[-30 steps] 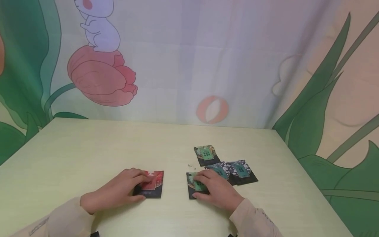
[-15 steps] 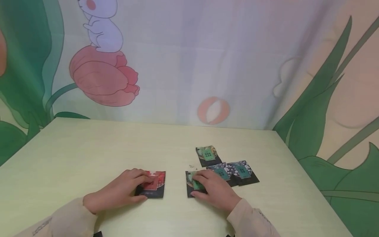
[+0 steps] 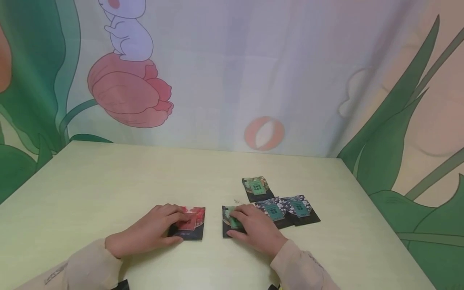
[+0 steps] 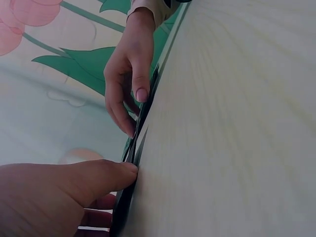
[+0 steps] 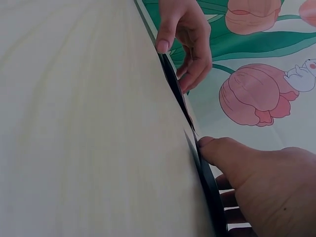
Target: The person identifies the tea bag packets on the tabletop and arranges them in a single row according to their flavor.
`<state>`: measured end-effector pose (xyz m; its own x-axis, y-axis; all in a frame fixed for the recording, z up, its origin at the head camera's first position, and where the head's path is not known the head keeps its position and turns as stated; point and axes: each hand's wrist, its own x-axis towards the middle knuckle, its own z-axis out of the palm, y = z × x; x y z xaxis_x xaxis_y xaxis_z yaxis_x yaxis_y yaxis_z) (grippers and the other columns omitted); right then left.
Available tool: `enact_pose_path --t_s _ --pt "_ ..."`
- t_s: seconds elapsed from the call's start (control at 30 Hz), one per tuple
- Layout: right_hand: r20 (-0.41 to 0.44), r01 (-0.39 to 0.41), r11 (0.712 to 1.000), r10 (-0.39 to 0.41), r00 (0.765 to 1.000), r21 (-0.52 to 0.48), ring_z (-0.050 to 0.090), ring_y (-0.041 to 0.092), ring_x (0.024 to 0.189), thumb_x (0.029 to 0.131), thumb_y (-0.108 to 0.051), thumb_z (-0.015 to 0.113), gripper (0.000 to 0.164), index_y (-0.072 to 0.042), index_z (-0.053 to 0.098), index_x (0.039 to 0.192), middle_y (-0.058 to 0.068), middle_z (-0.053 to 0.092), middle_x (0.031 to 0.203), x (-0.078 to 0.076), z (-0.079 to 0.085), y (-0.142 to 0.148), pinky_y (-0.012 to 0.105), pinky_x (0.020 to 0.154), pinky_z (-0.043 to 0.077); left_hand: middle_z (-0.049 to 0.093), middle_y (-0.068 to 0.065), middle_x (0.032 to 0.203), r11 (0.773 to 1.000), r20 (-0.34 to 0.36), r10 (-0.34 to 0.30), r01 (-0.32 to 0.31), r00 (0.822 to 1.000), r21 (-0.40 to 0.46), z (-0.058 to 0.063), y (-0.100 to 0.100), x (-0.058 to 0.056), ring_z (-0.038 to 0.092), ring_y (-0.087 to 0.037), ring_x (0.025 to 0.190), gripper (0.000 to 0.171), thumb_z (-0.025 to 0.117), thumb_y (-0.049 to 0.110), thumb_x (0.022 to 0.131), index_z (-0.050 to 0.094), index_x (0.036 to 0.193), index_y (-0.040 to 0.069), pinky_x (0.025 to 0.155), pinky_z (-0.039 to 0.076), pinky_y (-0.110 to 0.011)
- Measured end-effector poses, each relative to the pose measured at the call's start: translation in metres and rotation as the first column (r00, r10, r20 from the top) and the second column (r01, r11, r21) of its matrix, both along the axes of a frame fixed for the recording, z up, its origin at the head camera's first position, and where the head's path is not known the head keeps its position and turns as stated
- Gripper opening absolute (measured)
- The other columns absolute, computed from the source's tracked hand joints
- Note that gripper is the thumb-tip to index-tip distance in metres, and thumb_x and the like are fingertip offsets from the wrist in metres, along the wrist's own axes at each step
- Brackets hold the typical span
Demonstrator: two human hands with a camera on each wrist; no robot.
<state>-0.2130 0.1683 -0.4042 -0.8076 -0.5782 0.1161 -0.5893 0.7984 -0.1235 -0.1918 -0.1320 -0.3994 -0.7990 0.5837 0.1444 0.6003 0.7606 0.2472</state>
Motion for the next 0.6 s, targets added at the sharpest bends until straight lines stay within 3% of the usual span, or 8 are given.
enact_pose_path --t_s 0.6 --pt "-0.076 -0.053 0.999 0.054 0.996 0.011 0.056 0.023 0.117 0.089 -0.051 0.06 0.054 -0.012 0.061 0.128 0.006 0.06 0.127 0.001 -0.001 -0.023 0.039 0.101 0.047 0.059 -0.006 0.127 1.0 0.033 0.025 -0.025 0.999 0.006 0.001 0.001 0.0 0.052 -0.025 0.119 0.05 0.073 0.04 0.082 0.063 0.124 0.013 0.102 0.041 -0.047"
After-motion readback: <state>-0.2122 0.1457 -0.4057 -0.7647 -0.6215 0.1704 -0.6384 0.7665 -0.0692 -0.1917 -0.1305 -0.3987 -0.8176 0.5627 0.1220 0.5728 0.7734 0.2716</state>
